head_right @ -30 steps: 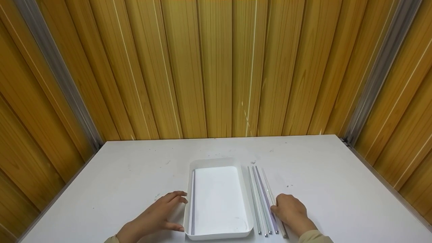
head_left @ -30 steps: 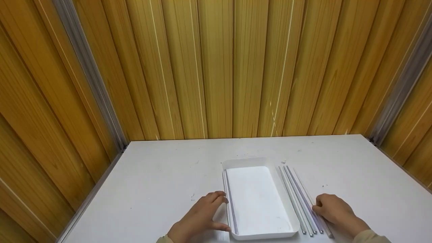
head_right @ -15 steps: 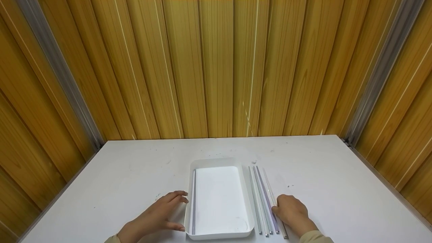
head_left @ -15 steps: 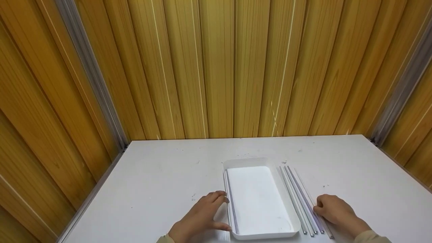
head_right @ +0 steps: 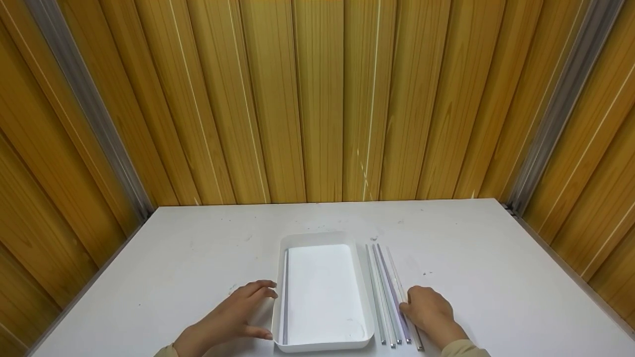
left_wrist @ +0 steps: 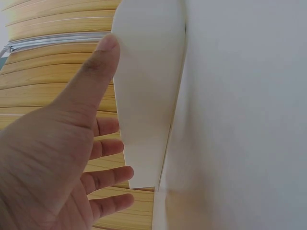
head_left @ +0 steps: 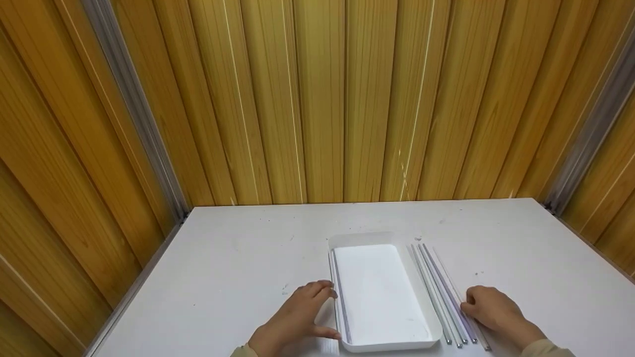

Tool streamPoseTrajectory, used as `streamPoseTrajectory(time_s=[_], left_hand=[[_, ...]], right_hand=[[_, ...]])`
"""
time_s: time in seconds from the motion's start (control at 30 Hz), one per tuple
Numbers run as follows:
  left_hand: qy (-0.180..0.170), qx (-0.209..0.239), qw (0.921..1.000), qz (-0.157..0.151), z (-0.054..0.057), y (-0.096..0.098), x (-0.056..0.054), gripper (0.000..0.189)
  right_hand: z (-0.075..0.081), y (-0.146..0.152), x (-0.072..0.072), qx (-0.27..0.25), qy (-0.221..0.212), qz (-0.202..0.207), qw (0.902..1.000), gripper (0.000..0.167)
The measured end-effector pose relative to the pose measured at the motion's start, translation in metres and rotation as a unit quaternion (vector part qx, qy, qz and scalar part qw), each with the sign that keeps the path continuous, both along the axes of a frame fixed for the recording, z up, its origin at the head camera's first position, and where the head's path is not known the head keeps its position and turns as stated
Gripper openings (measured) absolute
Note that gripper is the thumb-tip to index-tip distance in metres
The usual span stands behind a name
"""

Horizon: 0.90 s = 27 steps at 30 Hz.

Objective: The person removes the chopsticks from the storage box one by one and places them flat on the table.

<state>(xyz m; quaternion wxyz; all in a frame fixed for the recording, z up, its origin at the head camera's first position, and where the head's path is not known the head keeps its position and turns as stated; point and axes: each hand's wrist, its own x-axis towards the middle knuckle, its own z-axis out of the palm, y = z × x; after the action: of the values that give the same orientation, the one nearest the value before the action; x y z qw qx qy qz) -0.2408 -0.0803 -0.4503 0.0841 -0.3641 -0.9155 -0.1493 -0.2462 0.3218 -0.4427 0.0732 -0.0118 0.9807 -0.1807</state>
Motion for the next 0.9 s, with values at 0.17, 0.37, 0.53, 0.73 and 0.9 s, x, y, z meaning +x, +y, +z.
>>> streamPoseTrajectory(time_s=[0.17, 0.37, 0.53, 0.73, 0.9], left_hand=[[-0.002, -0.002, 1.0000, -0.002, -0.001, 0.000, -0.001, 0.071], [-0.003, -0.002, 1.0000, 0.000, -0.001, 0.001, -0.002, 0.070], [-0.015, -0.004, 0.9999, 0.008, -0.001, 0.002, -0.002, 0.070], [-0.021, -0.002, 0.9997, 0.009, -0.001, 0.003, -0.002, 0.070], [-0.029, 0.001, 0.9996, 0.005, 0.000, 0.004, -0.004, 0.071]], right_hand=[[0.000, 0.001, -0.001, 0.006, -0.001, 0.001, 1.0000, 0.019], [0.001, 0.001, -0.002, 0.011, -0.001, -0.002, 0.9999, 0.019], [0.003, 0.001, -0.002, 0.012, -0.001, 0.000, 0.9999, 0.019], [0.007, 0.001, -0.003, 0.018, 0.003, 0.005, 0.9998, 0.018], [0.011, 0.002, -0.004, 0.028, 0.013, 0.012, 0.9995, 0.016]])
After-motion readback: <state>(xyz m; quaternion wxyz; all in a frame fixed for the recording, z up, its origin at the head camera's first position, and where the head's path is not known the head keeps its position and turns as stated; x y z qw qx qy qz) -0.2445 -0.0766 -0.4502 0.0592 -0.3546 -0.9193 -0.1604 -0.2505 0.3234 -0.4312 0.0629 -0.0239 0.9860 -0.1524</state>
